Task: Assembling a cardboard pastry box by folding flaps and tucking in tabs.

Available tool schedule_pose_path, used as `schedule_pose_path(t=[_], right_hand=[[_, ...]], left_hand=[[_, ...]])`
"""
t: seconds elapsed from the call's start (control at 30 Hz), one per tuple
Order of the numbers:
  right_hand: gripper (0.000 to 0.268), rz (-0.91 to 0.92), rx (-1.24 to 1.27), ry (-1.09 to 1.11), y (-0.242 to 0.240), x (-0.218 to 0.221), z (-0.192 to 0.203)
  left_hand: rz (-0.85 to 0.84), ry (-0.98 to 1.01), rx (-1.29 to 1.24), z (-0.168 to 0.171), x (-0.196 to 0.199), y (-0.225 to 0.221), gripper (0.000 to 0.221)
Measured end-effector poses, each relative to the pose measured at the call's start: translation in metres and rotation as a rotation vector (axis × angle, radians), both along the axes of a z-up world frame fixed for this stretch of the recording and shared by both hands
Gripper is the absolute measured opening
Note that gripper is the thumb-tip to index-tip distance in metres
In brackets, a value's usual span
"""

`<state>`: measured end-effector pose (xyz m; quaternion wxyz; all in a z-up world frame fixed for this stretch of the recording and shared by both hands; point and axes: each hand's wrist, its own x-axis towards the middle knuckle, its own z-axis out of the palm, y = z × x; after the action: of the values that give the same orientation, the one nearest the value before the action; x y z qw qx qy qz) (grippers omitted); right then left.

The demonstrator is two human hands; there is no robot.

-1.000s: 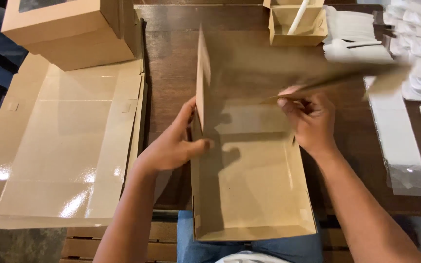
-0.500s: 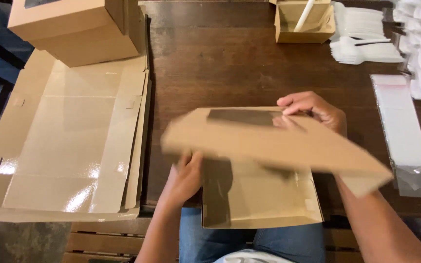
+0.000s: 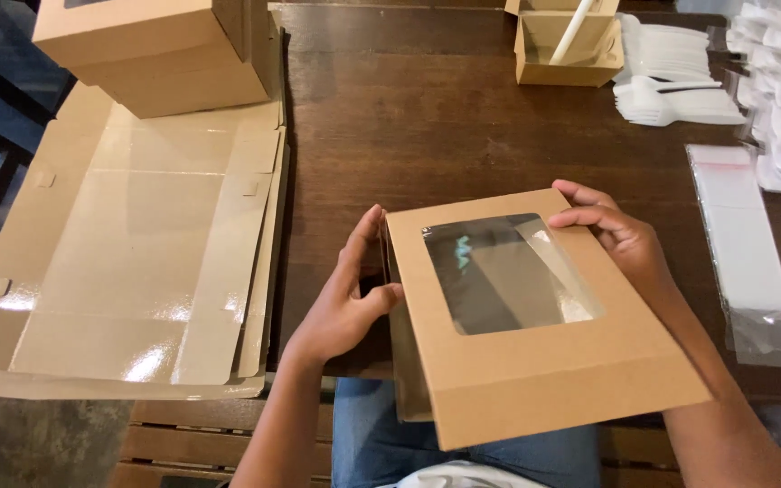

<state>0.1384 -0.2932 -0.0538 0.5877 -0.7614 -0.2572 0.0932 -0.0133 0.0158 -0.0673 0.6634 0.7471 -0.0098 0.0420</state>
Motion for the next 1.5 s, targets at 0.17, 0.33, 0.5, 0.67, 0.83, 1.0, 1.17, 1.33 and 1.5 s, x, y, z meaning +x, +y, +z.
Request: schedule_pose_path(t=[0.17, 0.33, 0.5, 0.67, 0.83, 1.0, 1.17, 1.33, 1.5], right_hand=[[0.027, -0.139, -0.059, 0.109, 0.014, 0.014, 0.003], [0.068, -0.191, -0.151, 0.274, 0.003, 0.030, 0.011], [0.059, -0.436, -0.015, 0.439, -0.005, -0.009, 0.061], [0.024, -0.672, 0.320, 0.326, -0.088, -0.025, -0.020], [0.042, -0.517, 0.312, 0.312, -0.082, -0.091, -0.038], [0.083, -0.267, 0.168, 0.382, -0.063, -0.121, -0.047], [0.051, -0.387, -0.082, 0.253, -0.027, -0.092, -0.030], [0.059, -0.302, 0.066, -0.107, -0.009, -0.060, -0.015], [0.043, -0.616, -0.068, -0.450, -0.007, -0.093, -0.022]], left_hand=[[-0.038, -0.025, 0.005, 0.012, 0.001, 0.004, 0.078], [0.031, 0.007, 0.083, 0.013, -0.006, -0.010, 0.062], [0.214, -0.014, 0.160, 0.008, -0.014, -0.027, 0.064], [0.405, -0.061, 0.259, 0.005, -0.026, -0.057, 0.061], [0.558, -0.074, 0.361, -0.005, -0.039, -0.081, 0.064], [0.620, -0.049, 0.429, -0.013, -0.053, -0.086, 0.063], [0.494, -0.097, 0.440, -0.001, -0.065, -0.093, 0.057], [0.355, -0.091, 0.604, 0.016, -0.072, -0.096, 0.026], [0.236, -0.403, 0.724, 0.042, -0.052, -0.083, 0.025]])
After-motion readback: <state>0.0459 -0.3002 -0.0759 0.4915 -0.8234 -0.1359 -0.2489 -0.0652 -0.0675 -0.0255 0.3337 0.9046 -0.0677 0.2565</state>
